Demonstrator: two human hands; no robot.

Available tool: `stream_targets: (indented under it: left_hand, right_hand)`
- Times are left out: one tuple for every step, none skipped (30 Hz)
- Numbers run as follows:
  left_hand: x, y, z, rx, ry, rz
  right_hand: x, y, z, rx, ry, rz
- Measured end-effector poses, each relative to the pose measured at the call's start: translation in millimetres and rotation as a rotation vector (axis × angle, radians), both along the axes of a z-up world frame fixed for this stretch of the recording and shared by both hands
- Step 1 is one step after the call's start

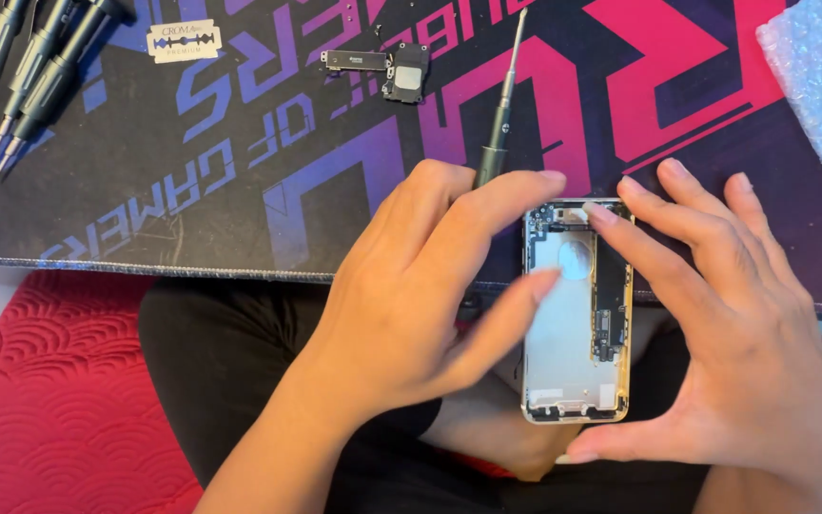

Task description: The person uses a screwdriver to remove screws from the internal frame of a disassembled smartphone. They then use tweezers to carefully lift and remove a small metal bracket from the device's interior.

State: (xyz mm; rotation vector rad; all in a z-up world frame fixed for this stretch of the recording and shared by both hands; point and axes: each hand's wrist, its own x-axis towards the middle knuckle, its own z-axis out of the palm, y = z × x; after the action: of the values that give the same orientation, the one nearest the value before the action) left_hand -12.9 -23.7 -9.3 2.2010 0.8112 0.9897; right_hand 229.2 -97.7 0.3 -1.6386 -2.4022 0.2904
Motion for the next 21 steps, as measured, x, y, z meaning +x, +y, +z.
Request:
stream_targets:
  left_hand:
    - [3,1,-2,-0.008,-0.012,0.030]
    - [2,0,-4,-0.009,-0.013,0.031]
    - [1,0,-6,-0.057,-0.040,-0.029]
    - [-1,-1,-7,-0.104,-0.068,-0.090]
    - [-1,-2,-5,-0.102,-0.068,-0.087]
    - [-1,-3,-3,-0.026,-0.152,-0.019]
    - [-2,-4,-2,0.051,-0.236,0.046]
    - [-5,-4,4,0.054,-0.236,0.047]
    - [-9,-4,9,0.065,-0.171,0.101]
    - [-12,-4,14,0.077,-0.106,0.154]
    - [-7,-3,17,0.076,-0.104,0.150]
    - [-3,-1,20,0.050,-0.192,0.148]
    - [2,1,24,0.023,-0.280,0.144]
    - [10,2,4,0.021,-0.278,0.140]
    - [18,3,-17,-0.145,-0.462,0.063]
    - [27,4,-38,-0.312,-0.641,-0.018]
    - [26,4,-43,-0.316,-0.641,-0.020]
    - [27,3,-49,-0.212,-0.553,0.022]
    - [27,3,-54,-0.110,-0.462,0.061]
    - [28,2,-59,-0.114,-0.461,0.057]
    - [29,1,-64,-0.087,-0.456,0.041]
  right_hand:
    - [-3,-1,0,0.023,-0.005,-0.021]
    - [-4,-2,-1,0.022,-0.006,-0.021]
    - [-6,-3,-2,0.030,-0.027,-0.020]
    - [-8,-5,-3,0.039,-0.048,-0.020]
    - [-9,-4,-3,0.041,-0.048,-0.017]
    - [-11,-4,-2,0.033,-0.066,-0.022]
    - [-12,-5,-1,0.025,-0.085,-0.028]
    - [-11,-4,-2,0.028,-0.085,-0.027]
    - [-11,-5,-3,0.034,-0.085,-0.026]
    - [-10,-5,-4,0.039,-0.085,-0.025]
    - [-10,-5,-4,0.039,-0.083,-0.029]
    - [-11,-5,-4,0.037,-0.071,-0.031]
    - [-11,-5,-4,0.036,-0.059,-0.034]
    - [-10,-6,-5,0.035,-0.058,-0.039]
    - [-9,-6,-6,0.045,-0.061,-0.028]
    - [-8,-6,-7,0.055,-0.065,-0.016]
    - [-8,-6,-7,0.052,-0.064,-0.019]
    - [-9,-6,-6,0.051,-0.062,-0.019]
    - [-9,-6,-6,0.049,-0.060,-0.020]
    - [-9,-6,-5,0.046,-0.059,-0.025]
    - [-9,-5,-5,0.047,-0.061,-0.023]
